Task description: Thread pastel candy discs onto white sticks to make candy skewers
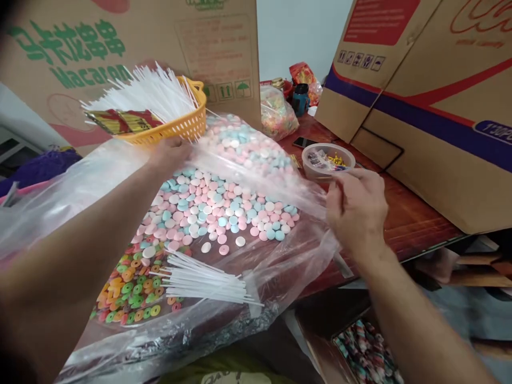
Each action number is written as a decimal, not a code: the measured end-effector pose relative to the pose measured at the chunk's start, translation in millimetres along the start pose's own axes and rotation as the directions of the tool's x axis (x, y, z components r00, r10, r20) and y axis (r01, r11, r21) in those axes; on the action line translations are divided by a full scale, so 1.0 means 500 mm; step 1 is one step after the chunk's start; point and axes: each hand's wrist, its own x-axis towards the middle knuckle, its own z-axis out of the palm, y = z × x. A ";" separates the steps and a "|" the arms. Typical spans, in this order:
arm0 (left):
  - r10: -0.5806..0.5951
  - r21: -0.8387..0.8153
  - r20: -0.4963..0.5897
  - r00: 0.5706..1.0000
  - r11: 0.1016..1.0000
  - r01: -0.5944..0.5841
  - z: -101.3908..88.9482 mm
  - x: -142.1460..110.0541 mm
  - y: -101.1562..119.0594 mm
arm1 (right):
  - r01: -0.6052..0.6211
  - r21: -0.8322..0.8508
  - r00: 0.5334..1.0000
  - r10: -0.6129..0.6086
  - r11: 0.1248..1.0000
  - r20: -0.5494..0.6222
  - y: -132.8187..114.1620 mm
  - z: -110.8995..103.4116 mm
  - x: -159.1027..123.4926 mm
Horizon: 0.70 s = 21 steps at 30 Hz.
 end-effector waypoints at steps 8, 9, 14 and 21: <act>0.500 0.466 0.028 0.866 0.760 -0.454 -0.021 -0.229 0.026 | 0.096 -0.124 0.958 -0.057 0.988 0.282 -0.045 0.172 -0.020; 0.525 0.443 0.172 0.833 0.715 -0.541 -0.008 -0.291 0.018 | 0.047 -0.142 0.967 -0.010 0.989 0.255 -0.025 0.185 0.006; 0.557 0.207 0.600 0.575 0.586 -0.784 0.107 -0.517 -0.055 | -0.115 -0.142 0.977 0.138 0.983 0.165 0.009 0.218 0.087; 0.541 0.131 0.596 0.593 0.663 -0.737 0.136 -0.557 -0.099 | -0.239 -0.096 0.968 0.245 0.966 0.056 -0.114 0.311 0.036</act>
